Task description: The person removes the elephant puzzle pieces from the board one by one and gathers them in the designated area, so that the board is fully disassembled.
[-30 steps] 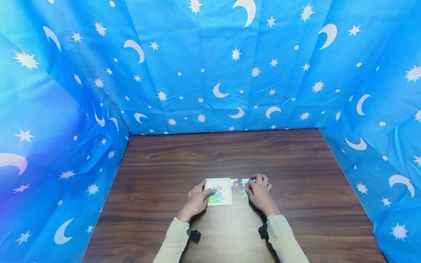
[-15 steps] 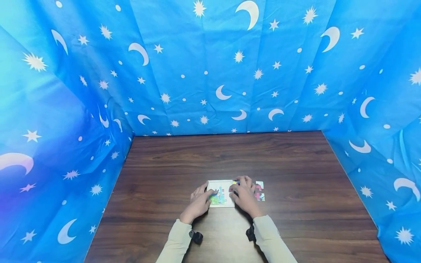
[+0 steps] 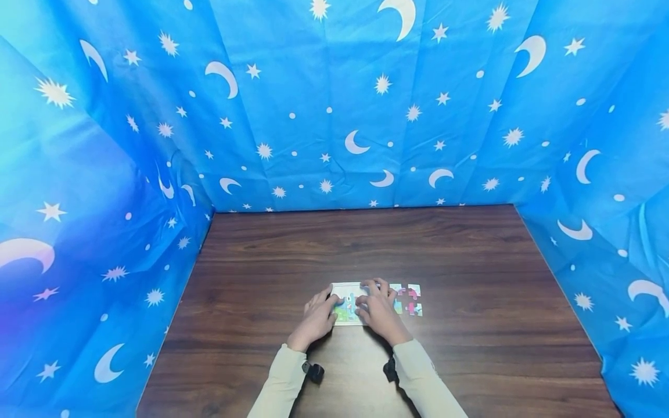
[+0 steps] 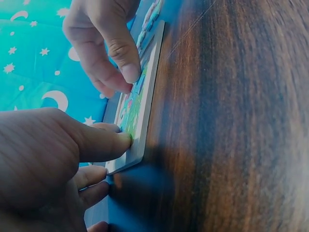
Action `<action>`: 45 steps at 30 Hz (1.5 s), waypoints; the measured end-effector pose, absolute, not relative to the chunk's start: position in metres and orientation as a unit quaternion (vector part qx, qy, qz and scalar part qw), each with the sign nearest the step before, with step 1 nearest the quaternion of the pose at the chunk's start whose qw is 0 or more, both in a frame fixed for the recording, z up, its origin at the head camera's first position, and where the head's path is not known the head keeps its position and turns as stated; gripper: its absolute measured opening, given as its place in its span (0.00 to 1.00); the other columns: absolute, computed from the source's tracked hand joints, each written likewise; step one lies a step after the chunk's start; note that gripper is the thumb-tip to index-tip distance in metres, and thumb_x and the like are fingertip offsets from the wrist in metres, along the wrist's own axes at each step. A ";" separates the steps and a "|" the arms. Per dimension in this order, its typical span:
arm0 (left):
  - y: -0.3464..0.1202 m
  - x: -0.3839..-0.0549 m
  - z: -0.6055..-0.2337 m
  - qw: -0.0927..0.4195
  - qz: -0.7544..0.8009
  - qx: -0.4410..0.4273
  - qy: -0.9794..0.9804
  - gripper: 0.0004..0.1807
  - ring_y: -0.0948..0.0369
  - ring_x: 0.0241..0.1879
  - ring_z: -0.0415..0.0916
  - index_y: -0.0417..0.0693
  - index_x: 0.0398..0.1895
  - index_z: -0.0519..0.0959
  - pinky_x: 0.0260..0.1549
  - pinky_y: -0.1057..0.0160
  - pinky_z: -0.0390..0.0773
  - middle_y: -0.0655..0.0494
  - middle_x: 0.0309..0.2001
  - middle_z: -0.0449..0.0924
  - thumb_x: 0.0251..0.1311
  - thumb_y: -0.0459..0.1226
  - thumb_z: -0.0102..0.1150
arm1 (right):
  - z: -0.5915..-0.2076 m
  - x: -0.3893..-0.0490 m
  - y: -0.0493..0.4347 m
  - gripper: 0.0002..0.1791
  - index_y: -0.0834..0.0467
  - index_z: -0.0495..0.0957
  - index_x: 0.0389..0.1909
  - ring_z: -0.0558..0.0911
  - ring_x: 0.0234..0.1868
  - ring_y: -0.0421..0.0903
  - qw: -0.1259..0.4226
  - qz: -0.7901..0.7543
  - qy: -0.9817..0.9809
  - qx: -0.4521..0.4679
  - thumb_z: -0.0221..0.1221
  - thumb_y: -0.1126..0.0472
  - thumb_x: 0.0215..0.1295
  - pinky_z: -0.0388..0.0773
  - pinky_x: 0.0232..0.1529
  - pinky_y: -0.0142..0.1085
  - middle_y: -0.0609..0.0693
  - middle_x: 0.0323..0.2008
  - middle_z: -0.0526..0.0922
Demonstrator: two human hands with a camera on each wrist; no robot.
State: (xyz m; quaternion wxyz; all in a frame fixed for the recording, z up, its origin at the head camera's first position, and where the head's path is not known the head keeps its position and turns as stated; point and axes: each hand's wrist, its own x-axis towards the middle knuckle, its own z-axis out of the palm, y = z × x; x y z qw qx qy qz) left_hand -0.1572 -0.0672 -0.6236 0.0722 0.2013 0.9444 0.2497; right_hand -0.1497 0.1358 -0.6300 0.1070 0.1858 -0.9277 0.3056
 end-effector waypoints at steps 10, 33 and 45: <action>-0.061 -0.156 -0.623 0.068 0.246 0.195 0.947 0.13 0.42 0.70 0.61 0.50 0.50 0.78 0.61 0.35 0.63 0.38 0.74 0.60 0.65 0.42 0.65 | -0.624 -0.154 0.132 0.09 0.55 0.82 0.25 0.60 0.62 0.73 0.101 0.311 -0.930 0.167 0.74 0.64 0.48 0.56 0.51 0.70 0.64 0.56 0.75; -0.054 -0.153 -0.622 0.043 0.251 0.168 0.952 0.16 0.43 0.67 0.65 0.50 0.45 0.78 0.57 0.37 0.66 0.39 0.71 0.64 0.57 0.43 0.71 | -0.625 -0.156 0.153 0.10 0.52 0.80 0.26 0.60 0.61 0.71 0.125 0.347 -0.915 0.162 0.73 0.63 0.50 0.55 0.50 0.70 0.64 0.55 0.74; -0.053 -0.153 -0.621 0.041 0.259 0.167 0.950 0.16 0.42 0.66 0.65 0.49 0.46 0.80 0.55 0.37 0.67 0.38 0.71 0.65 0.57 0.42 0.72 | -0.622 -0.143 0.189 0.10 0.51 0.80 0.27 0.58 0.62 0.70 0.087 0.325 -0.934 0.116 0.73 0.63 0.53 0.54 0.51 0.68 0.66 0.58 0.73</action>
